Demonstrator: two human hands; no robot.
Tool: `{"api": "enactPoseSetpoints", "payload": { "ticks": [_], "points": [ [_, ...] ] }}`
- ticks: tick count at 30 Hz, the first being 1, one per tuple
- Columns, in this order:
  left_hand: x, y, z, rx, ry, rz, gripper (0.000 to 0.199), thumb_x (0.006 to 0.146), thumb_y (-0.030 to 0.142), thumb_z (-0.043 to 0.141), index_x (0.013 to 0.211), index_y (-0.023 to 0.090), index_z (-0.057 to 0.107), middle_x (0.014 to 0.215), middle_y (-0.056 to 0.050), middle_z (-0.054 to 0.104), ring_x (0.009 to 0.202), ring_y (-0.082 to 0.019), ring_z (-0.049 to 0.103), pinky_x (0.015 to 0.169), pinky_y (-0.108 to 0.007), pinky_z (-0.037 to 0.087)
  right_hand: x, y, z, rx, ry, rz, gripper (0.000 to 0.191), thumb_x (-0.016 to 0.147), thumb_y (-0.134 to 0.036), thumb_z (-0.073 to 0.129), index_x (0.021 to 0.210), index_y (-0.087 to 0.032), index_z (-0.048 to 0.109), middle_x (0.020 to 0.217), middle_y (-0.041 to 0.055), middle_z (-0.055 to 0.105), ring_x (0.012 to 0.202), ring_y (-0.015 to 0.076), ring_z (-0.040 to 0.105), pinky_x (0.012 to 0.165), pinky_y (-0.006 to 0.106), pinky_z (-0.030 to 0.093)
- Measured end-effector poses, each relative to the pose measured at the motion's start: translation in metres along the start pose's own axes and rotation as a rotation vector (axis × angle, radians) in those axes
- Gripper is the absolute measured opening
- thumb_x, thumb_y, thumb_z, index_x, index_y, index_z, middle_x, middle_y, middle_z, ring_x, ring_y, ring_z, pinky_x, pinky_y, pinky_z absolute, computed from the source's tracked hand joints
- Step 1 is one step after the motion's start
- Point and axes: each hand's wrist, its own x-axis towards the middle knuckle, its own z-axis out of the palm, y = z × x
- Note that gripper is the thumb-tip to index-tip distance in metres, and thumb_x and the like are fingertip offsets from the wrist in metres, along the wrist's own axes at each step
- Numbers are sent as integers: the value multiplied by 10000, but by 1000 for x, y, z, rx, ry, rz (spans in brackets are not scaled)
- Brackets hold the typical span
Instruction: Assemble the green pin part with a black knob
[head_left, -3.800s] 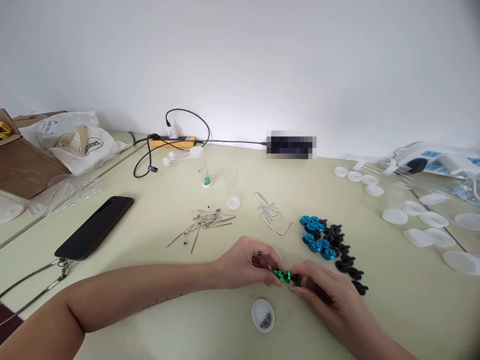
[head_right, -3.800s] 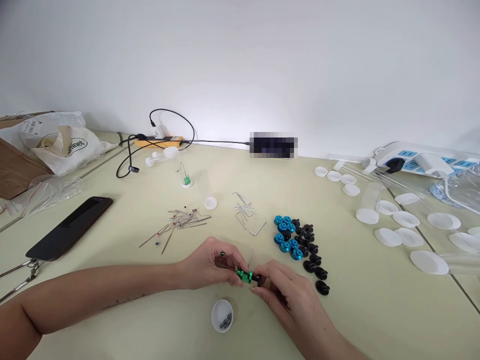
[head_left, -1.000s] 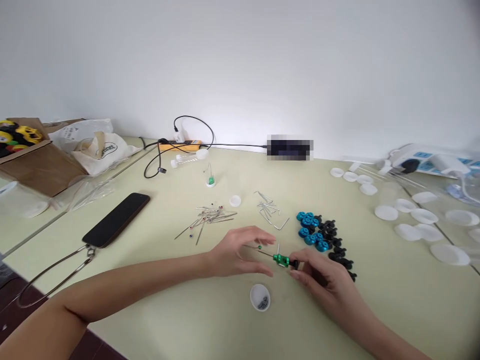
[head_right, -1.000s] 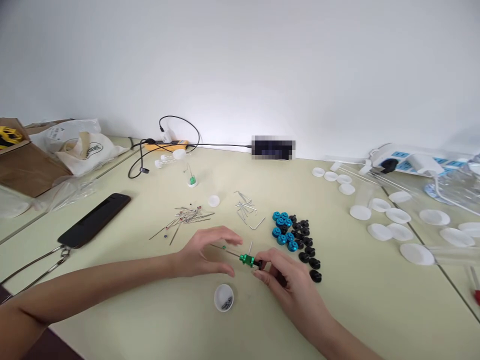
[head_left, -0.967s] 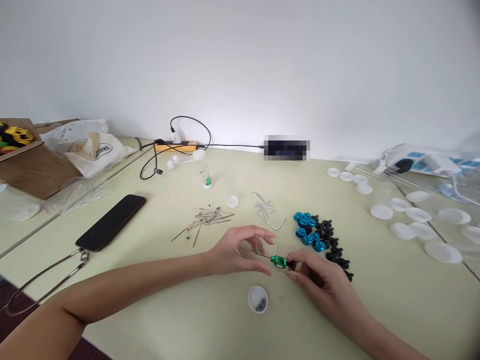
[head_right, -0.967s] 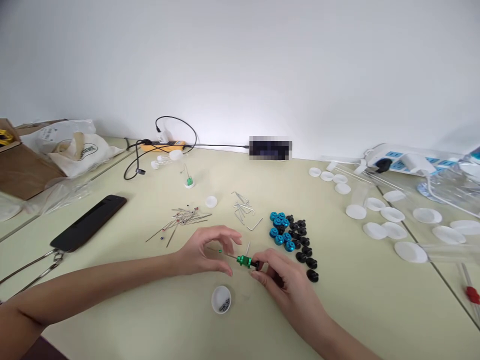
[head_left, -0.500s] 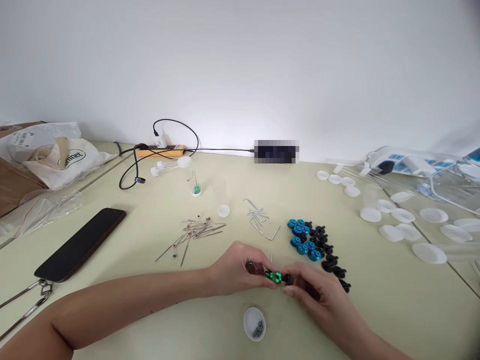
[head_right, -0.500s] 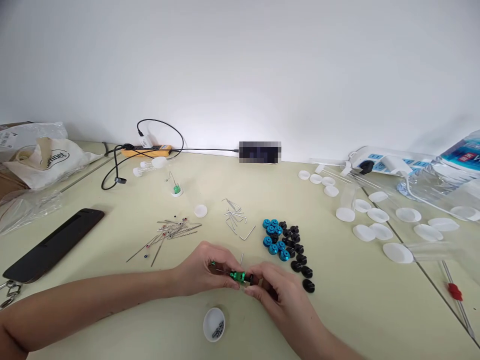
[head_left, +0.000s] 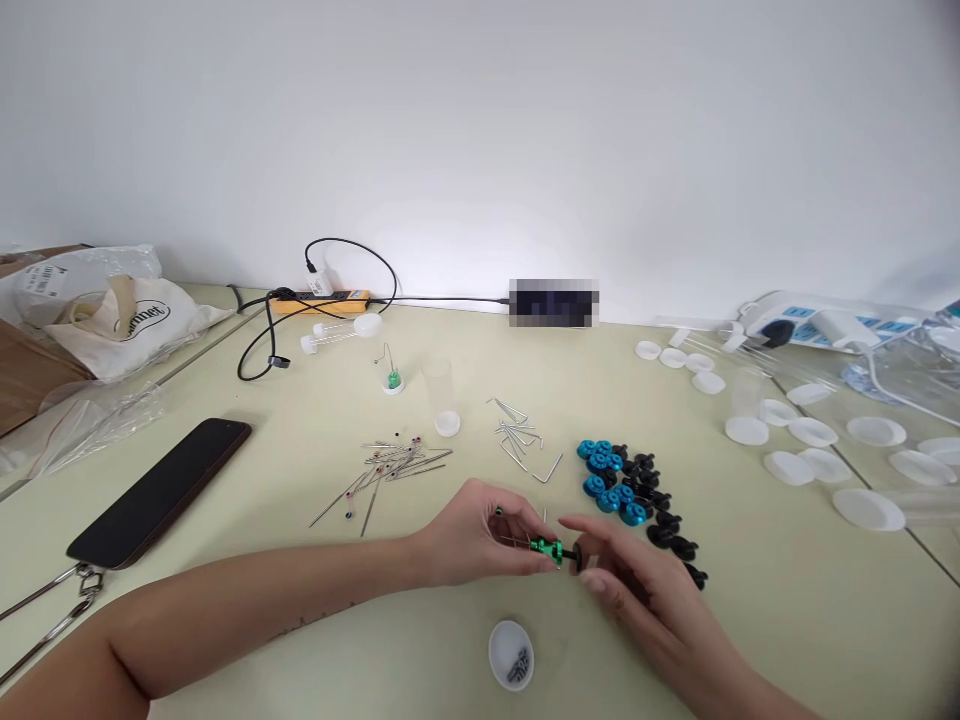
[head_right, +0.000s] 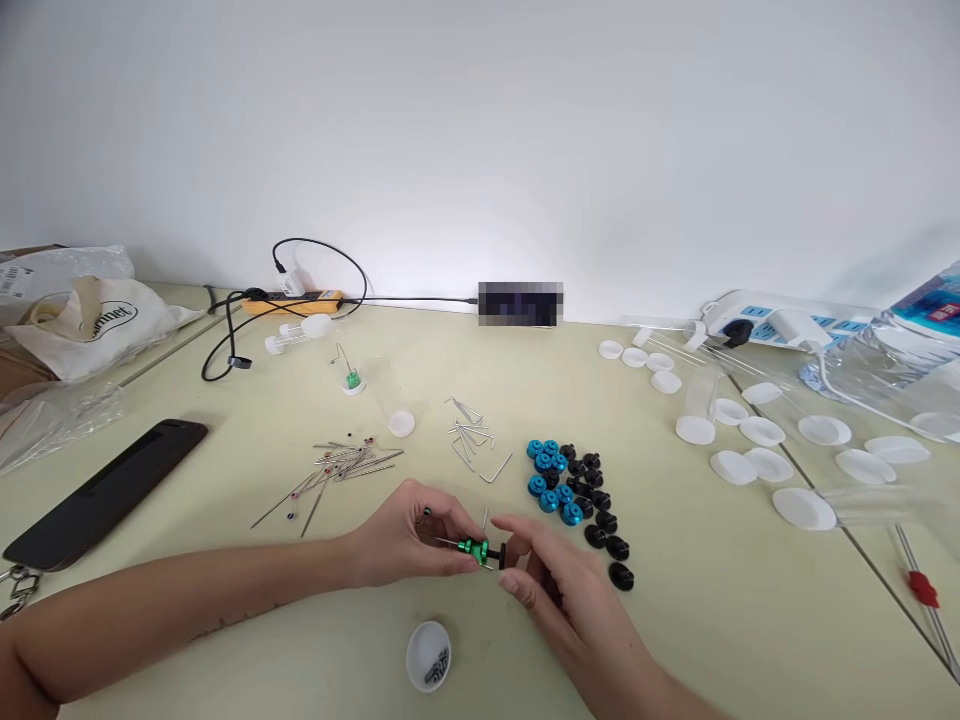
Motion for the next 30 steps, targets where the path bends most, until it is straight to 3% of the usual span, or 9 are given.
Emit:
{"api": "enactPoseSetpoints", "payload": {
  "ticks": [5,10,15,21,25,30],
  "points": [
    [1,-2,-2,-33,21,10,433,598,361,797,920,93,687,922,-104,683,790,-93,646,745,-190,539,-4,-1,-1,5,38,-16,446,947,-478,296,1246,-248,535,958,13,571,671,31,476,631,148,389],
    [2,-3,-3,32,-5,-5,458,604,399,787,934,95,695,912,-110,682,804,-114,649,743,-203,533,-5,2,0,40,69,-26,448,954,-470,298,1191,-220,585,822,11,575,600,24,441,597,152,361],
    [2,-1,-2,17,10,-5,452,598,398,791,923,99,695,904,-105,684,789,-103,644,735,-193,531,-6,3,1,121,83,10,474,952,-498,285,1245,-197,504,835,11,572,598,25,463,582,163,370],
    [1,2,-2,20,25,12,440,606,390,787,909,86,689,902,-105,683,779,-90,639,718,-169,527,-6,4,1,151,79,50,501,941,-527,296,1179,-172,556,848,21,579,595,27,460,581,175,372],
    [1,1,-2,16,18,23,427,615,388,783,909,94,689,895,-98,683,760,-80,636,699,-155,522,-6,3,1,156,82,76,562,931,-559,287,1123,-131,596,680,21,530,561,41,442,565,182,362],
    [2,0,-2,-10,42,19,437,595,375,798,912,95,690,902,-92,680,772,-79,642,718,-152,533,-6,3,2,216,111,90,566,930,-560,281,1215,-144,538,870,42,579,566,32,455,546,177,398]
  ]
}}
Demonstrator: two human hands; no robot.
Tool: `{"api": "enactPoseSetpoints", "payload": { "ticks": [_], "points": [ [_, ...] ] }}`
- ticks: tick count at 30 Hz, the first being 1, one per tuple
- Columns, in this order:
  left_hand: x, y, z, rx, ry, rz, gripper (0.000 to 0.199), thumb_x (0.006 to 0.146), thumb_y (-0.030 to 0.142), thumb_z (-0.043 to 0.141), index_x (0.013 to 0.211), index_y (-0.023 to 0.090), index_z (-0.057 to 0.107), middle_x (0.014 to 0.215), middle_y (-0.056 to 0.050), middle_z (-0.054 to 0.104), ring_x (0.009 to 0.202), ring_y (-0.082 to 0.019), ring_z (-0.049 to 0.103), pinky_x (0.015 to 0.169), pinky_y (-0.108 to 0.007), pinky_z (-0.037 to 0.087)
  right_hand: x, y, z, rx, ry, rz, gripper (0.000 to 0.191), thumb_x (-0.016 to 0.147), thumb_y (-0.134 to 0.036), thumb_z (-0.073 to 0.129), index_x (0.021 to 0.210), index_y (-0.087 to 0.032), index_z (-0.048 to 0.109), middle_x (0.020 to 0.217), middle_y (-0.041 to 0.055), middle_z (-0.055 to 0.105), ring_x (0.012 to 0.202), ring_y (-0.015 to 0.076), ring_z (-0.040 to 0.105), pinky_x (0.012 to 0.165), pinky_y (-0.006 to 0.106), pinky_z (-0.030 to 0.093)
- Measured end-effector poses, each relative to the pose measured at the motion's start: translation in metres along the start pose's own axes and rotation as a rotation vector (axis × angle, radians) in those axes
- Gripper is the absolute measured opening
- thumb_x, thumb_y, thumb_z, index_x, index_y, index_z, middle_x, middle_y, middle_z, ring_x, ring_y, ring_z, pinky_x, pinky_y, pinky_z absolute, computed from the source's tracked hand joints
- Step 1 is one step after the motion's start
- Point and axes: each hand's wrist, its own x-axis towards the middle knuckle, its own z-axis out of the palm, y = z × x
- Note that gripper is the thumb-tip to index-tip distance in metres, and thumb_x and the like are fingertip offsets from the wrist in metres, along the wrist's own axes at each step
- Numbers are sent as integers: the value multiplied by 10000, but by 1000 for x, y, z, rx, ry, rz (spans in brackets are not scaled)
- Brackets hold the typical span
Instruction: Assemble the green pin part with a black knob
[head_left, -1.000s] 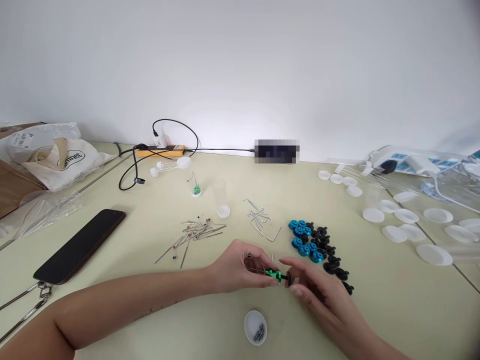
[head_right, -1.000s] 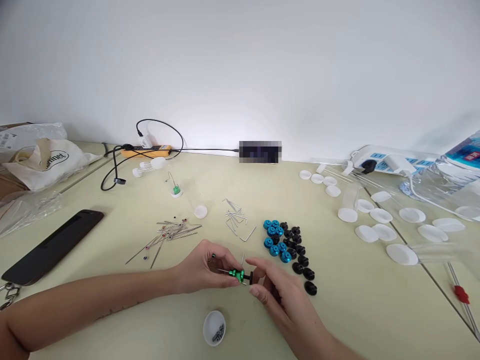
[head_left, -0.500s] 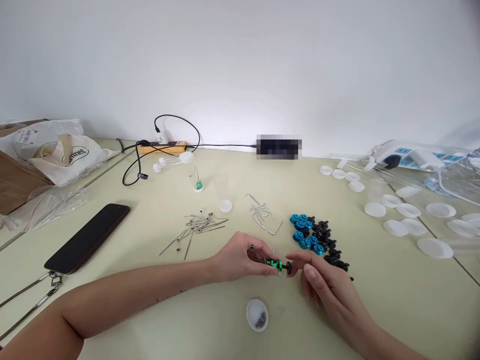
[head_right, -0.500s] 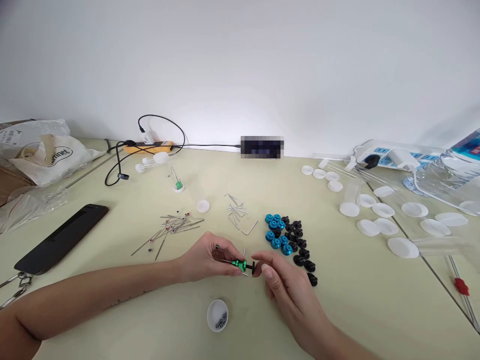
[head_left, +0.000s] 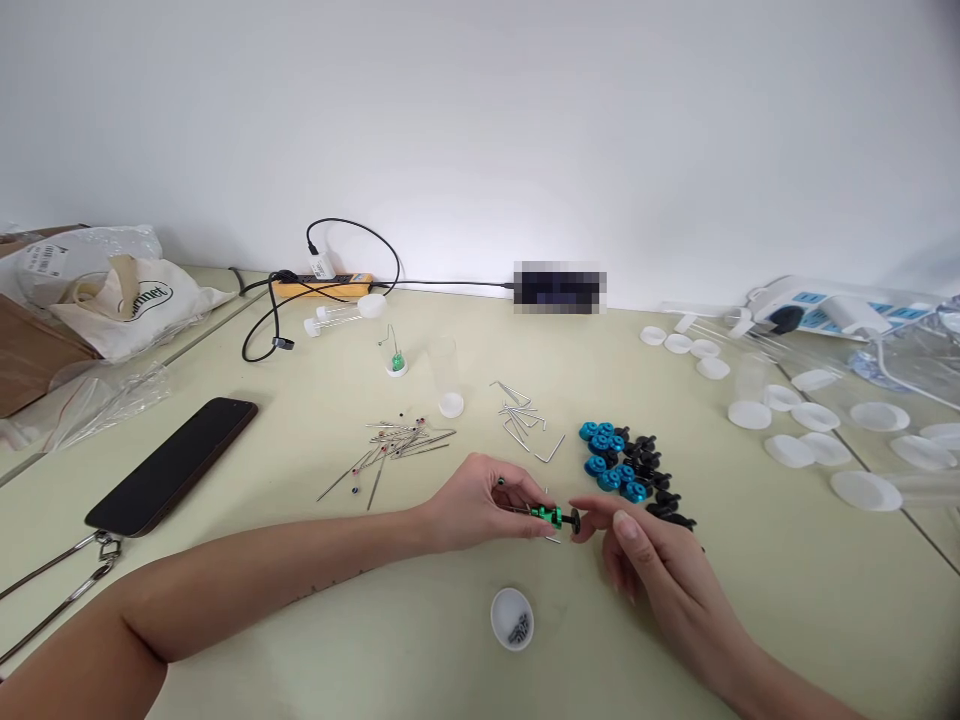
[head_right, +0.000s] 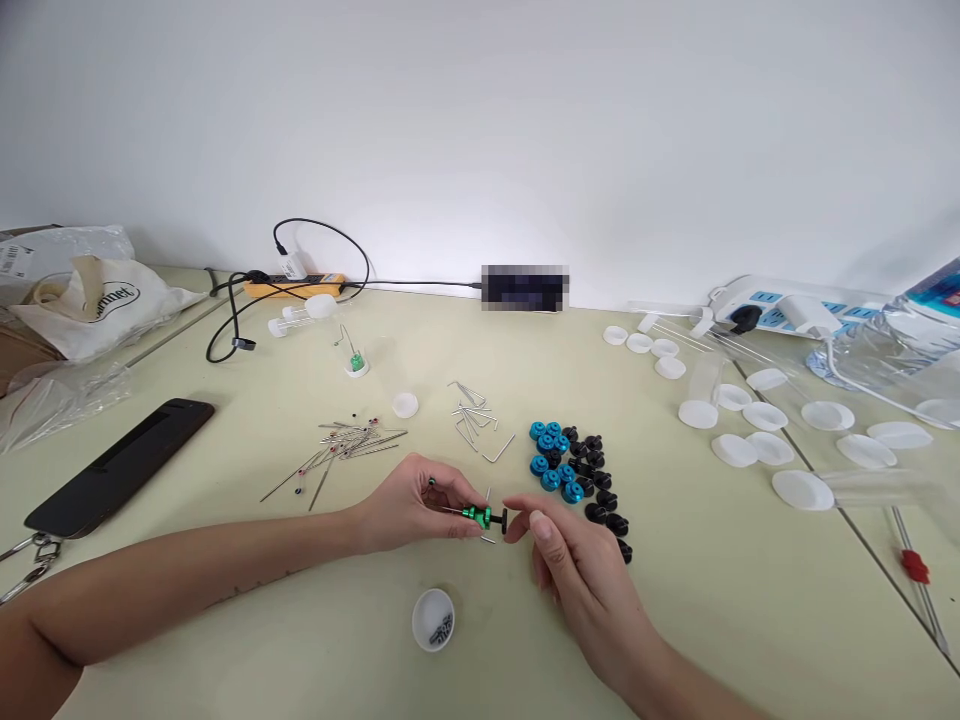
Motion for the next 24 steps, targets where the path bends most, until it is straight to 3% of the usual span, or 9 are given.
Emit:
{"api": "enactPoseSetpoints", "payload": {
  "ticks": [3,8,13,24],
  "points": [
    [0,1,0,5,12,-16,454,591,388,797,912,85,688,906,-100,677,778,-86,644,716,-157,534,0,1,1,3,-3,-17,549,934,-548,276,1247,-165,514,925,43,575,580,30,470,540,173,407],
    [0,1,0,12,-1,-11,455,596,398,792,919,93,690,905,-99,676,785,-93,645,718,-162,534,1,2,1,8,-2,-16,545,934,-539,289,1181,-137,562,820,45,564,565,34,453,535,168,397],
    [0,0,0,25,11,-1,445,594,399,793,911,102,695,882,-84,675,765,-83,639,705,-154,531,-1,1,0,57,-16,-72,530,942,-517,262,1225,-158,529,921,55,566,594,36,480,530,167,408],
    [0,-1,-1,33,12,-3,469,590,422,791,922,104,693,921,-100,672,805,-107,646,718,-180,528,-3,2,-1,88,12,-89,561,943,-523,224,1195,-142,550,927,72,567,604,46,500,515,173,428]
  ]
}}
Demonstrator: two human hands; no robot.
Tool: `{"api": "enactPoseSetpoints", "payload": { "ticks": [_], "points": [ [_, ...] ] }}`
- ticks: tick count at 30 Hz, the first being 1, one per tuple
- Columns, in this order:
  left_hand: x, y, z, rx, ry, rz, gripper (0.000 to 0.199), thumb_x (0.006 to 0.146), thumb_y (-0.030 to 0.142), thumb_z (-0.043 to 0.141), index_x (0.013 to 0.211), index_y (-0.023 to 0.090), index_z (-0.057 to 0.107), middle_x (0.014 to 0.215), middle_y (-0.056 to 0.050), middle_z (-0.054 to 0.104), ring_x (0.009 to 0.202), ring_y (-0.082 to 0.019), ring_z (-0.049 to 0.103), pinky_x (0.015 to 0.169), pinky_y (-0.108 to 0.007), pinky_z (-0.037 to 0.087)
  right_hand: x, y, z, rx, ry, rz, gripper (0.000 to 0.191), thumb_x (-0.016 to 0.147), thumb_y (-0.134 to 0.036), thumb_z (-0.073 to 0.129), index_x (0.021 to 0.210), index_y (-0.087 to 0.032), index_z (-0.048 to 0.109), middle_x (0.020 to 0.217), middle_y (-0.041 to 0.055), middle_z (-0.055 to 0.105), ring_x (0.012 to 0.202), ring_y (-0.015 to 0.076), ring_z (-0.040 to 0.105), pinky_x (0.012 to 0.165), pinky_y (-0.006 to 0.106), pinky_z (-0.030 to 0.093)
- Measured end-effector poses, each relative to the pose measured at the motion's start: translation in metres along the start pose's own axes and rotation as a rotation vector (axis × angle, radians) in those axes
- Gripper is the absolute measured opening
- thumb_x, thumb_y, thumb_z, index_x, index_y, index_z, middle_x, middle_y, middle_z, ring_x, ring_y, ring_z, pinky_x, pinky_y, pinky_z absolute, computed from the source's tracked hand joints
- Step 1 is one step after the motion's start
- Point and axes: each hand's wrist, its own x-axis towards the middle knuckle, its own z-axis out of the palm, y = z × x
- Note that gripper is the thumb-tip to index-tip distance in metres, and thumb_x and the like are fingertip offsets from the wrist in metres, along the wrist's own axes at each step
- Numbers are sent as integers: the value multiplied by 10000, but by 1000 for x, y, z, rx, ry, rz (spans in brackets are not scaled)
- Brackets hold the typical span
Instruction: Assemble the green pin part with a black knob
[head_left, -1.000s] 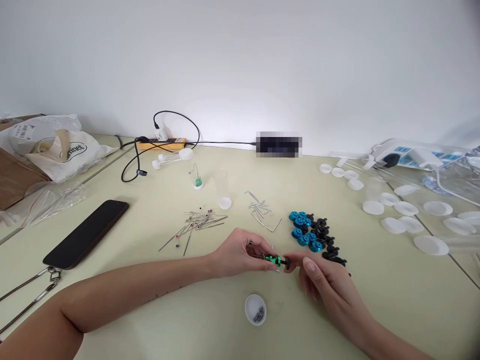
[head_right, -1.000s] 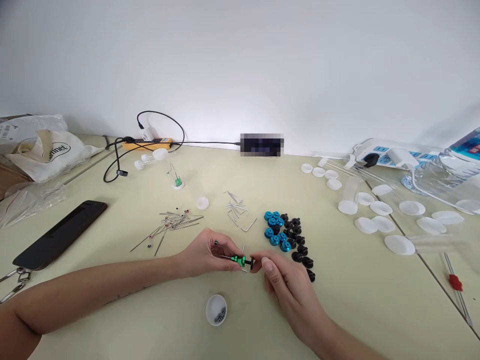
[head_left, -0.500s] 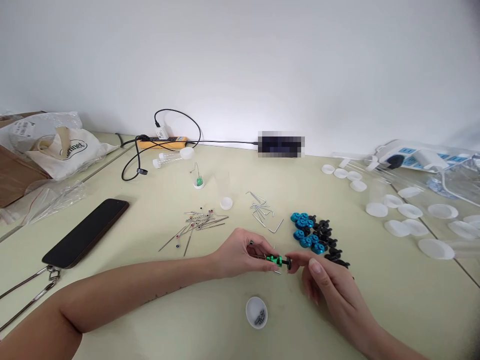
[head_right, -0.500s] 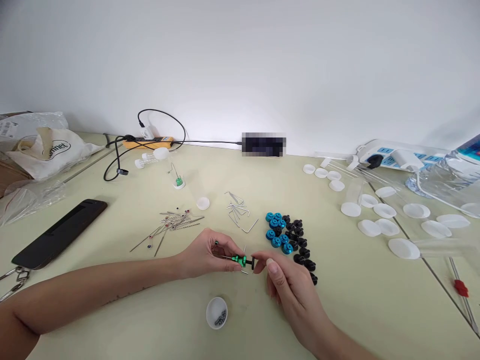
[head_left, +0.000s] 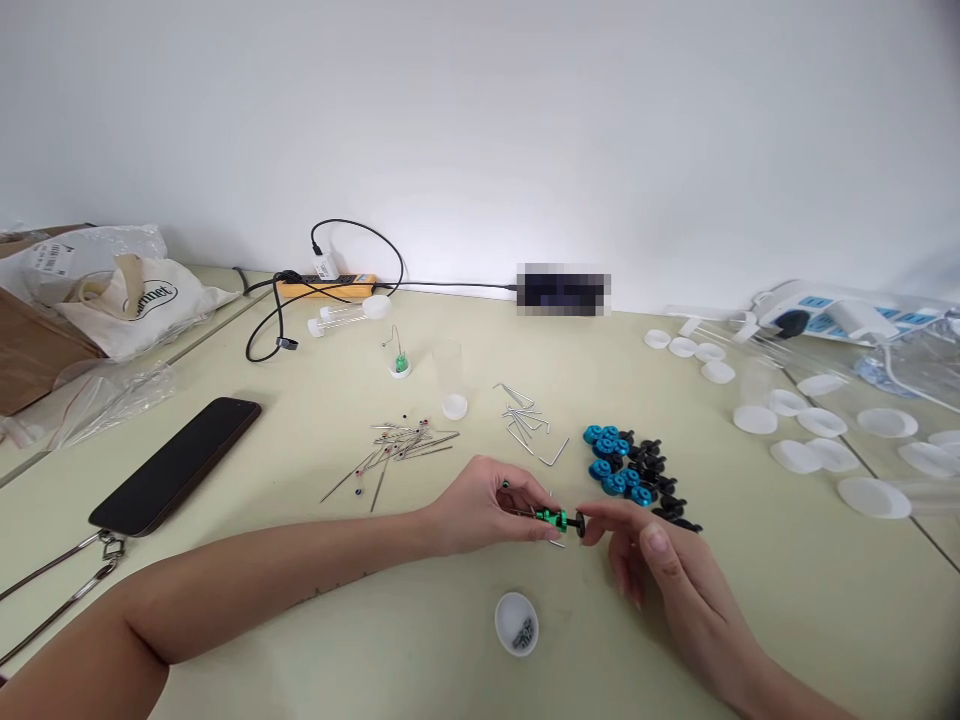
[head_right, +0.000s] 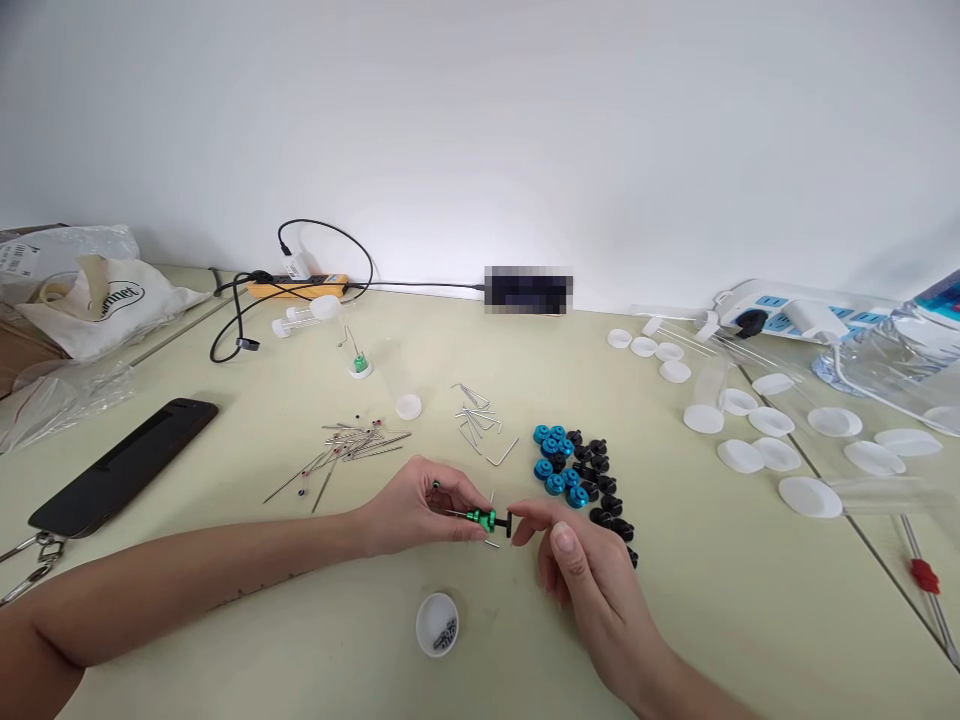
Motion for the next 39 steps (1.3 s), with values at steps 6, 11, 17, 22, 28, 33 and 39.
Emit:
{"api": "enactPoseSetpoints", "payload": {
  "ticks": [6,11,17,22,28,33,39],
  "points": [
    [0,0,0,-3,-10,4,468,599,429,785,937,118,694,923,-98,671,791,-101,640,707,-180,517,1,-1,2,7,33,0,558,941,-520,247,1168,-123,568,897,77,577,584,47,495,510,177,425],
    [0,0,0,1,-8,-2,479,592,435,788,928,109,690,920,-101,670,789,-106,639,695,-179,510,2,-2,1,-39,57,-10,573,938,-523,258,1104,-99,606,834,77,582,556,47,485,517,182,415],
    [0,1,0,21,-11,1,487,599,447,781,931,103,688,927,-108,672,803,-114,635,740,-217,524,0,0,-1,-66,64,-70,485,964,-435,248,1153,-156,597,835,49,570,538,29,462,504,167,403],
    [0,1,0,2,-61,-1,500,615,447,770,952,89,682,939,-125,675,800,-120,637,740,-224,522,-1,-6,-2,-442,63,-553,368,950,-236,308,1218,-231,560,1023,64,516,886,51,524,739,154,443],
    [1,0,-1,20,-92,24,464,634,435,759,946,97,699,915,-108,676,776,-82,616,716,-167,508,-2,-14,-4,-966,115,-960,307,906,-176,410,1176,-112,544,912,91,543,834,114,482,642,225,377],
    [0,4,-2,102,-64,-48,494,632,479,742,944,100,697,704,-42,619,514,-35,500,442,-139,450,-4,-8,-3,-1114,102,-996,352,848,-153,514,1190,-69,524,858,85,574,753,117,480,599,257,346],
    [0,5,-2,136,-47,-53,510,631,517,729,925,102,690,699,-35,609,486,-34,494,405,-138,451,-2,-4,3,-1086,134,-964,368,863,-140,496,1224,-72,500,837,78,574,793,120,514,625,261,384]
  ]
}}
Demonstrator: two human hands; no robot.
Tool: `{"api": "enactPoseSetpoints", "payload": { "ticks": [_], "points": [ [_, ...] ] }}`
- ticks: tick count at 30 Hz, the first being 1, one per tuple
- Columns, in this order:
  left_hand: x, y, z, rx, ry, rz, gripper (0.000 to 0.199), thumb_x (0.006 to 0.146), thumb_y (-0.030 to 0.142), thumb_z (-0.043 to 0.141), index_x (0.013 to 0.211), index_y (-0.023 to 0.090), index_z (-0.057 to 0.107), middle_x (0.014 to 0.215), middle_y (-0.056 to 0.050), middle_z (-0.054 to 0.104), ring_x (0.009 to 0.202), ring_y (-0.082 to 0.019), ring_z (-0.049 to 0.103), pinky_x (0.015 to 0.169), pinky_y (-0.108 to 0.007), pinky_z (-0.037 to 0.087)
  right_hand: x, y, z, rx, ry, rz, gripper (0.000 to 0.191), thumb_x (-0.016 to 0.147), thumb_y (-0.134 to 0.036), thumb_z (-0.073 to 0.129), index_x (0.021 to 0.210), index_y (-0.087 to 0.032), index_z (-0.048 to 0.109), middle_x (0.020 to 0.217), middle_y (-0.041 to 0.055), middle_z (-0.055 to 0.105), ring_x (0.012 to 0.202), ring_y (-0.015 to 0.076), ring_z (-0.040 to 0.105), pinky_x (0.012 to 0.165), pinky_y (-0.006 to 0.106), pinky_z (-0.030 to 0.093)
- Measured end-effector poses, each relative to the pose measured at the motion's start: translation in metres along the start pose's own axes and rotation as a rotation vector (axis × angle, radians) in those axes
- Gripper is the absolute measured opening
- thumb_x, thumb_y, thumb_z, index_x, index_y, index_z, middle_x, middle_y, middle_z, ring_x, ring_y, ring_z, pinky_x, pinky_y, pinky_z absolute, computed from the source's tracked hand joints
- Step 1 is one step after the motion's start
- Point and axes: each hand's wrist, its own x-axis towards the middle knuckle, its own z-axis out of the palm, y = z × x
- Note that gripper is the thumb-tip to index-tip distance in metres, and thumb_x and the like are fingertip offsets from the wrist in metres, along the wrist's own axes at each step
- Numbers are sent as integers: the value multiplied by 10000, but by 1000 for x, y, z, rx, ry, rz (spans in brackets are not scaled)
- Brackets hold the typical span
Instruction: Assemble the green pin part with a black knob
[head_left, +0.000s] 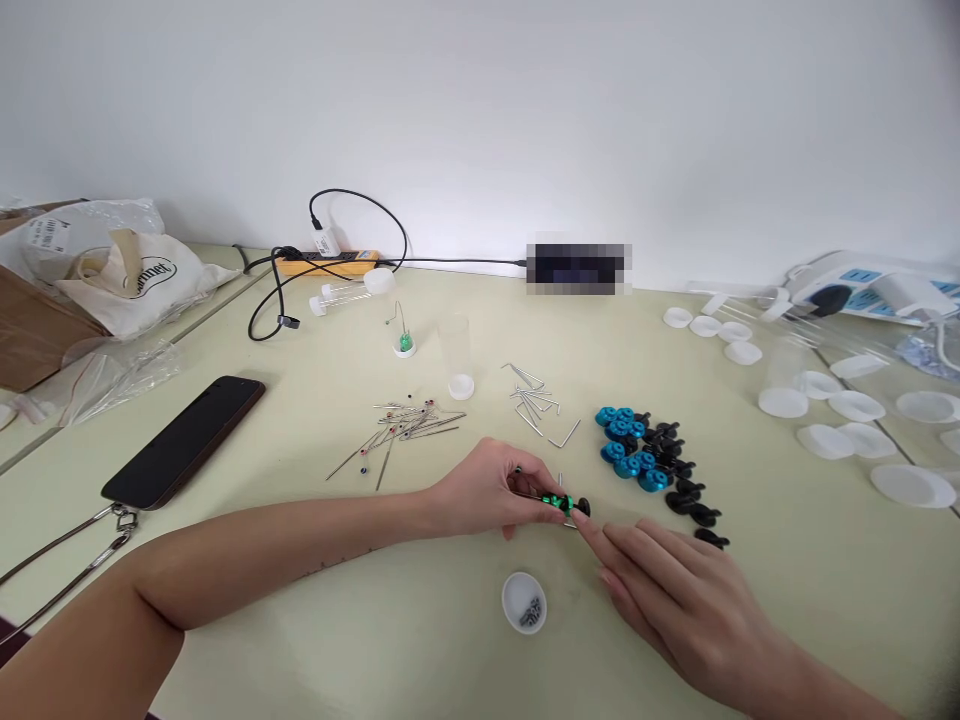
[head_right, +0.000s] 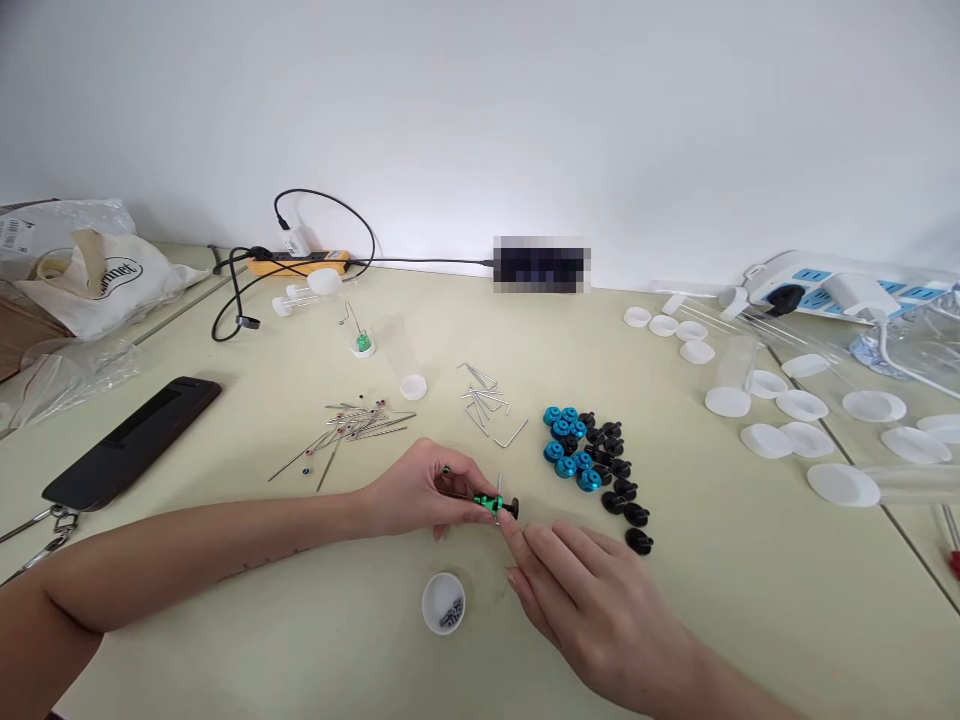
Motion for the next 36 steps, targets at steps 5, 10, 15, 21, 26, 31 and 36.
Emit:
{"api": "enactPoseSetpoints", "payload": {
  "ticks": [5,10,15,21,26,31,36],
  "points": [
    [0,0,1,-8,4,4,475,639,492,732,899,98,683,697,-29,604,484,-30,498,406,-131,454,0,1,1,28,-24,2,366,855,-139,519,1211,-57,506,836,71,564,769,109,504,616,264,383],
    [0,1,1,-22,4,6,459,648,469,731,897,86,685,688,-35,603,490,-29,492,413,-131,461,0,1,2,33,-20,2,346,857,-133,517,1197,-68,516,828,64,569,739,91,492,604,259,369],
    [0,0,0,-8,-6,10,436,667,449,721,913,91,690,703,-35,599,500,-27,492,425,-133,471,1,2,0,57,-24,13,371,853,-120,517,1219,-66,503,832,69,570,756,94,499,608,255,372],
    [0,-1,0,-34,-4,16,422,658,434,731,905,95,692,698,-34,605,502,-31,500,424,-132,474,0,1,0,70,-5,-8,358,839,-95,520,1192,-39,510,847,82,570,751,97,467,601,259,343],
    [-1,-1,1,-28,-9,18,439,666,452,719,919,95,691,735,-53,626,539,-43,509,435,-143,488,-1,2,2,91,-12,1,364,834,-86,527,1195,-42,512,896,93,580,823,115,506,640,261,387],
    [0,-2,0,-25,-10,24,401,675,415,717,921,99,695,742,-50,633,548,-44,511,435,-145,493,-1,2,2,74,-18,11,399,840,-96,531,1233,-35,497,880,85,589,781,99,501,627,257,371],
    [1,-2,0,-18,-13,20,434,668,445,718,916,90,692,748,-58,634,548,-46,511,442,-151,496,0,2,1,64,-1,13,358,839,-98,536,1192,-44,532,877,69,590,777,91,497,628,247,337]
  ]
}}
